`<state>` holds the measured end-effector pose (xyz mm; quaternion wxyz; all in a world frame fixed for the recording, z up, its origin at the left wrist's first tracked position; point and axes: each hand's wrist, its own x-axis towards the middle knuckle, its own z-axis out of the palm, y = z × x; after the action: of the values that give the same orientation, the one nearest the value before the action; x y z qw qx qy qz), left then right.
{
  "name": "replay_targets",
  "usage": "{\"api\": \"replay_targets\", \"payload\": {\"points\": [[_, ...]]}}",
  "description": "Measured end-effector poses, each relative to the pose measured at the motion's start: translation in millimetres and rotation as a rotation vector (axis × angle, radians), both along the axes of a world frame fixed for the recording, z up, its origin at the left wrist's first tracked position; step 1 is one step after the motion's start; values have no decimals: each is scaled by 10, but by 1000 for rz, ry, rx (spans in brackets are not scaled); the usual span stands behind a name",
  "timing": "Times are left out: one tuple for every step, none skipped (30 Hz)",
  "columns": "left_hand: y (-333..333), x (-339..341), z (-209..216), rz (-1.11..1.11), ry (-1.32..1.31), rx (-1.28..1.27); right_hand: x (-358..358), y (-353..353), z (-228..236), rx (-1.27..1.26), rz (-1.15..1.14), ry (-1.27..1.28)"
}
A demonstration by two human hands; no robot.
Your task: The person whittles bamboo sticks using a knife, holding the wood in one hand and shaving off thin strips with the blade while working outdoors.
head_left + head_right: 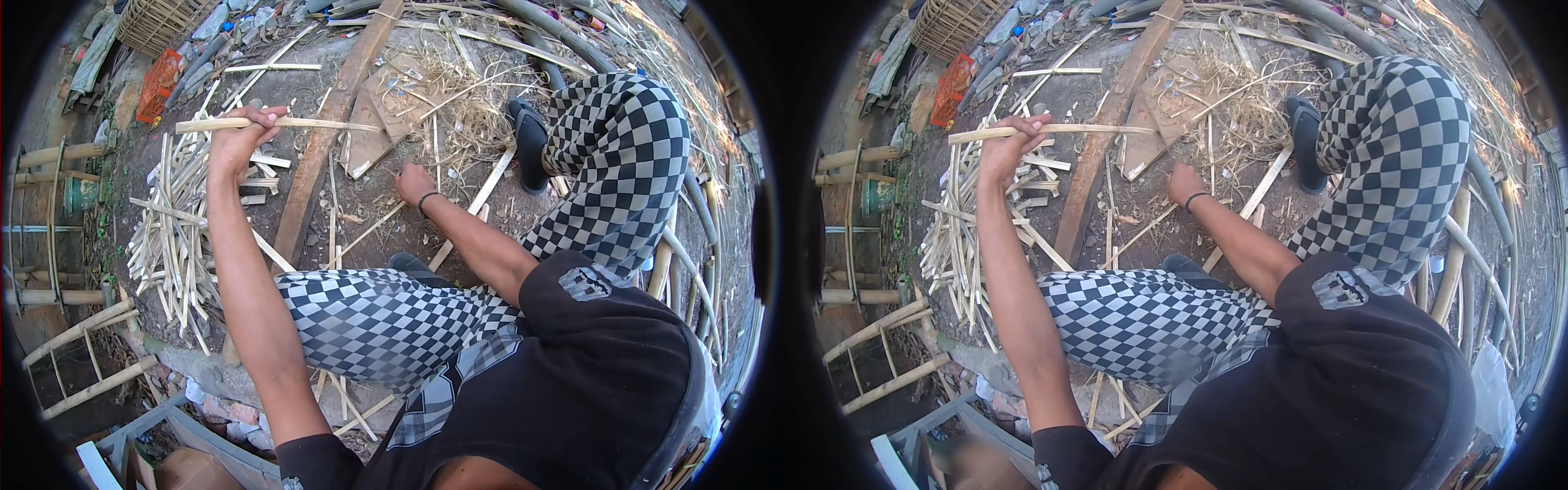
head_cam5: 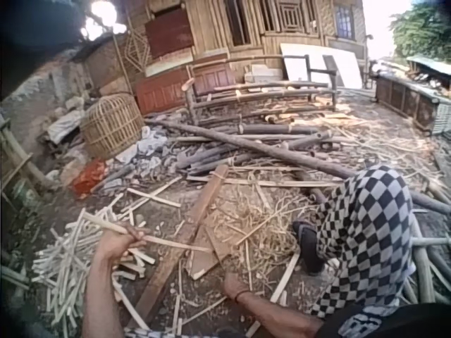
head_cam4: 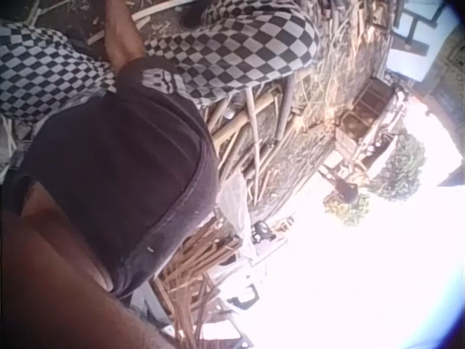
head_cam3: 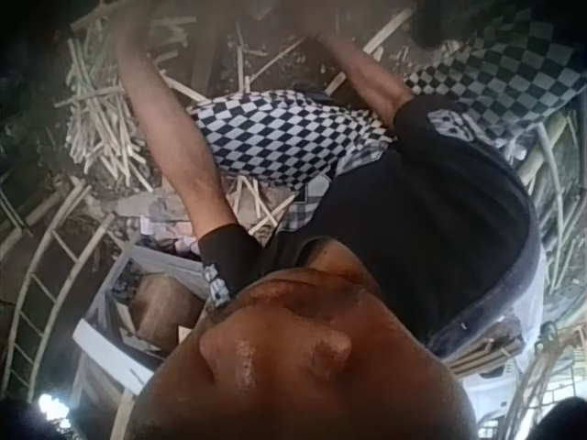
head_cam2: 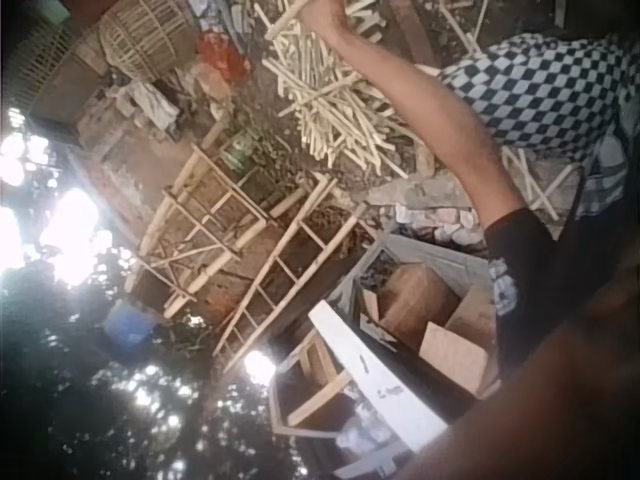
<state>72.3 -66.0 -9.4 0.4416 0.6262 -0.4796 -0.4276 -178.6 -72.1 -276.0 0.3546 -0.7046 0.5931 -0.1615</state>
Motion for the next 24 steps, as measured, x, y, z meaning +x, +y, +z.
{"api": "replay_targets", "payload": {"points": [[-19, 25, -12, -1, -1, -3, 1, -27, 4, -8, -3, 19], [-42, 49, -24, -1, 9, -4, 14, -64, 9, -17, 2, 10], [48, 104, -64, 21, 21, 11, 91, 6, 150, -5, 23, 10], [88, 104, -15, 38, -15, 38, 147, 98, 309, 23, 52, -51], [108, 138, -1, 26, -8, 27, 197, 128, 413, 39, 72, -119], [82, 104, 16, 25, -13, 32, 175, 123, 365, 36, 67, -120], [42, 75, 23, 23, -19, 35, 121, 107, 227, 63, 37, -57], [22, 63, 27, 15, -21, 29, 53, 81, 96, 91, 7, 7], [7, 90, -20, -17, -28, 27, -38, 8, -32, 83, 2, 5], [-1, 73, -34, -50, -30, 27, -172, -71, -119, 90, 2, 63], [-18, 52, -48, -59, -27, 20, -285, -147, -203, 97, -2, 122], [70, 106, -46, -77, -47, 6, -249, -103, -52, 65, 48, 119], [143, 118, -38, -101, -61, -6, -199, -87, 123, 66, 59, 120], [156, 113, -13, -122, -72, -2, -119, -69, 306, 55, 82, 65], [157, 123, -8, -120, -68, -2, -37, -59, 473, 44, 100, 10], [147, 137, -9, -160, -72, -17, 43, -27, 605, -5, 89, -77], [153, 171, -7, -196, -79, -31, 141, 8, 769, -4, 92, -76], [175, 198, -7, -190, -79, -30, 231, 50, 932, -54, 144, -105], [172, 201, -15, -203, -126, -13, 255, 66, 991, -103, 190, -131], [182, 208, -25, -214, -175, 6, 267, 79, 946, -100, 193, -130], [199, 221, -20, -210, -176, 7, 289, 91, 873, -94, 171, -119], [186, 219, -26, -227, -164, -3, 299, 79, 738, -89, 145, -107], [189, 220, -30, -244, -154, -11, 259, 58, 549, -88, 145, -109], [160, 176, -31, -239, -129, -25, 118, -20, 241, -12, 59, -2]]}}
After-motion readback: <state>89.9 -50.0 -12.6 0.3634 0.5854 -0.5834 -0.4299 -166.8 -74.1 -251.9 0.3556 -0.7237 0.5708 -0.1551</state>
